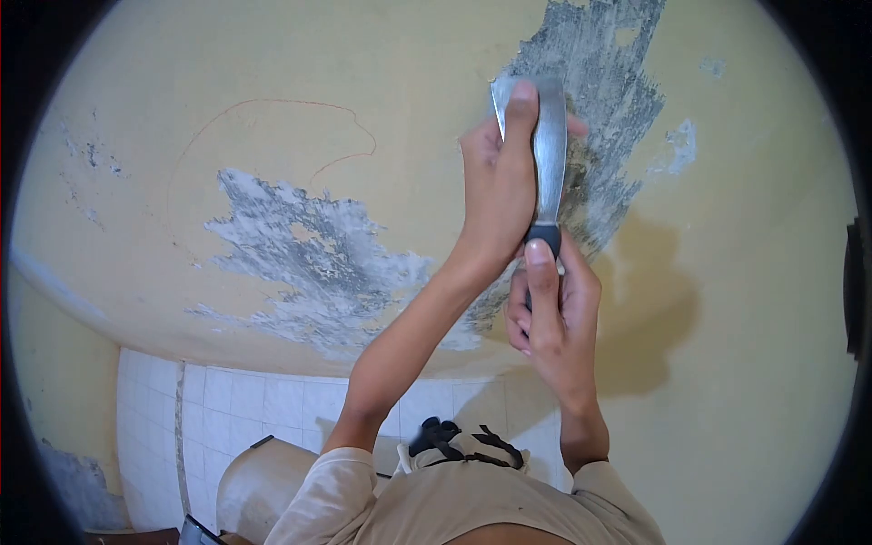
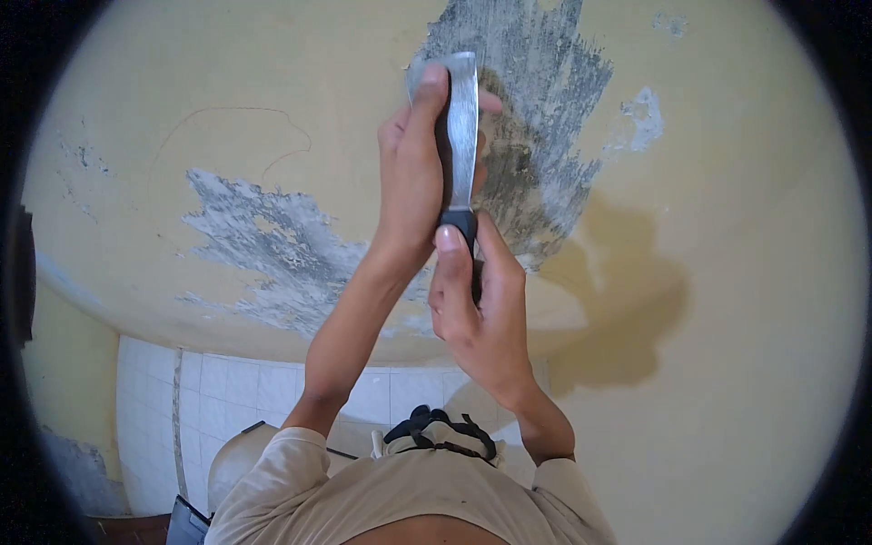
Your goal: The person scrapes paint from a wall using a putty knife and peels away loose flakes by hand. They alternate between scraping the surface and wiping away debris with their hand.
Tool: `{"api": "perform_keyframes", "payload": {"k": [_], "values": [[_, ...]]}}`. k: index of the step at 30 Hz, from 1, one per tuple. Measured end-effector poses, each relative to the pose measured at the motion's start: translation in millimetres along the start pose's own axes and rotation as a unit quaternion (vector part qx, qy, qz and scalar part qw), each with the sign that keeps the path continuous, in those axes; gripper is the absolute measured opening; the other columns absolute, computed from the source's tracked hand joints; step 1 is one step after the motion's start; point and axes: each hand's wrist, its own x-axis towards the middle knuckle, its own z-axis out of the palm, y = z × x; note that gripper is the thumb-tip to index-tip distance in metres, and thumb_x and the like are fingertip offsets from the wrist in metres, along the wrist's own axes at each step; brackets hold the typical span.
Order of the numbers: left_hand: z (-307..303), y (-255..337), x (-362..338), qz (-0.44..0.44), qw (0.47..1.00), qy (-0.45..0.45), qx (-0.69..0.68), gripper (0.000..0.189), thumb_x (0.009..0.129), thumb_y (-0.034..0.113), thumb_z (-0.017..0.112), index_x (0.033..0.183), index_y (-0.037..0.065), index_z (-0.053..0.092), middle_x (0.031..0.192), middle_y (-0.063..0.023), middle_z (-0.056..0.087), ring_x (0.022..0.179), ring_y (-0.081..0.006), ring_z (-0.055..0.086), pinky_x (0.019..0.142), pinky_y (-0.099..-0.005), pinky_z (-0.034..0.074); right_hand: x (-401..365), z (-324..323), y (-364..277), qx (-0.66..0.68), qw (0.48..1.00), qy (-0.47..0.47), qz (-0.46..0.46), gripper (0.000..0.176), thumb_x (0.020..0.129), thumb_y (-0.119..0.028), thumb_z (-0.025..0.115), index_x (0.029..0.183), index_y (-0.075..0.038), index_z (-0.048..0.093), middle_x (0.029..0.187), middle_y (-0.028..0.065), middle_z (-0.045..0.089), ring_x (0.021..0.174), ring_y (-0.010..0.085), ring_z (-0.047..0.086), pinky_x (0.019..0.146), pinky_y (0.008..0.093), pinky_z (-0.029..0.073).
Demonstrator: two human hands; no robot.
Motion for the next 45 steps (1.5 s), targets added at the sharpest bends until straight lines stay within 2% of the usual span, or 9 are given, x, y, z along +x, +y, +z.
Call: {"api": "perform_keyframes", "payload": {"k": [8, 10, 11, 12, 16, 21, 29, 36, 45], "values": [[-1, 0, -2, 0.054, 0.996, 0.063, 0.03, 0.059, 0.099, 0.049, 0.043, 0.082, -0.001, 0.07, 0.057, 0.0021, 0.052, 0.049, -0.0057, 0.044, 0.047, -0.0234, 0.033, 11, 0, 4, -0.014, 0.999, -0.024, -0.02, 0.025, 0.102, -0.027, 0.047, 0.089, -0.005, 0.046, 0.056, -0.0036, 0.042, 0.048, 0.0037, 0.04, 0.044, 0.0226, 0.031], [-4, 4, -4, 0.033, 0.996, 0.074, 0.03, 0.059, 0.099, 0.048, 0.043, 0.082, -0.001, 0.07, 0.057, 0.0022, 0.052, 0.048, -0.0058, 0.044, 0.046, -0.0238, 0.032, 4, 4, 15, -0.028, 0.996, -0.016, -0.079, 0.027, 0.103, -0.031, 0.043, 0.1, -0.004, 0.048, 0.05, -0.0041, 0.033, 0.039, 0.0034, 0.029, 0.037, 0.0212, 0.024], [-6, -12, -8, 0.017, 0.996, 0.082, 0.014, 0.058, 0.099, 0.047, 0.043, 0.081, -0.001, 0.07, 0.057, 0.002, 0.052, 0.048, -0.0058, 0.044, 0.045, -0.0236, 0.032, -6, -1, 14, -0.012, 1.0, -0.016, -0.018, 0.025, 0.102, -0.028, 0.045, 0.095, -0.004, 0.047, 0.052, -0.0041, 0.037, 0.042, 0.0033, 0.034, 0.039, 0.0213, 0.027], [-4, -14, -11, 0.04, 0.996, 0.077, 0.016, 0.058, 0.099, 0.046, 0.042, 0.08, -0.001, 0.07, 0.056, 0.0018, 0.052, 0.049, -0.0056, 0.044, 0.046, -0.0236, 0.032, -10, -4, 14, 0.001, 0.999, -0.016, 0.045, 0.024, 0.102, -0.026, 0.046, 0.089, -0.005, 0.046, 0.055, -0.0041, 0.041, 0.046, 0.0032, 0.038, 0.042, 0.0215, 0.03], [2, 9, 5, 0.036, 0.998, 0.037, 0.019, 0.057, 0.099, 0.045, 0.042, 0.079, 0.0, 0.07, 0.056, 0.0017, 0.052, 0.05, -0.0056, 0.045, 0.048, -0.0233, 0.033, 2, 2, -4, 0.017, 1.0, -0.011, -0.009, 0.025, 0.102, -0.027, 0.045, 0.09, -0.005, 0.046, 0.054, -0.004, 0.04, 0.044, 0.003, 0.037, 0.04, 0.021, 0.029], [-8, 0, -2, 0.044, 0.996, 0.028, 0.073, 0.053, 0.098, 0.045, 0.042, 0.088, 0.002, 0.071, 0.051, 0.0009, 0.051, 0.041, -0.0064, 0.045, 0.04, -0.0222, 0.034, -5, 6, 1, 0.058, 0.997, -0.037, 0.035, 0.029, 0.102, -0.032, 0.044, 0.094, -0.005, 0.045, 0.054, -0.0026, 0.039, 0.042, 0.0035, 0.036, 0.038, 0.0212, 0.028], [-5, 7, 3, 0.036, 0.997, 0.018, 0.066, 0.054, 0.099, 0.042, 0.042, 0.087, -0.001, 0.072, 0.055, 0.0038, 0.047, 0.045, -0.0055, 0.038, 0.044, -0.0247, 0.029, -8, 7, -9, 0.097, 0.993, -0.051, 0.047, 0.029, 0.103, -0.033, 0.043, 0.099, -0.004, 0.045, 0.053, -0.0026, 0.035, 0.039, 0.0044, 0.033, 0.037, 0.0221, 0.026], [-8, 19, 7, 0.019, 0.996, -0.046, 0.074, 0.051, 0.099, 0.042, 0.042, 0.097, 0.001, 0.071, 0.053, 0.0027, 0.049, 0.041, -0.005, 0.041, 0.039, -0.0225, 0.032, -7, 27, -9, 0.128, 0.992, -0.008, 0.014, 0.03, 0.104, -0.034, 0.037, 0.103, -0.005, 0.045, 0.05, -0.0032, 0.028, 0.034, 0.005, 0.024, 0.034, 0.0219, 0.019], [-7, 17, 3, -0.003, 0.996, -0.046, 0.077, 0.051, 0.1, 0.038, 0.04, 0.089, -0.001, 0.072, 0.054, 0.0042, 0.047, 0.045, -0.0054, 0.037, 0.044, -0.0251, 0.028, -9, 28, -2, 0.114, 0.993, 0.007, 0.013, 0.029, 0.104, -0.034, 0.04, 0.099, -0.005, 0.043, 0.052, -0.0018, 0.033, 0.038, 0.0059, 0.031, 0.036, 0.0232, 0.024]]}}
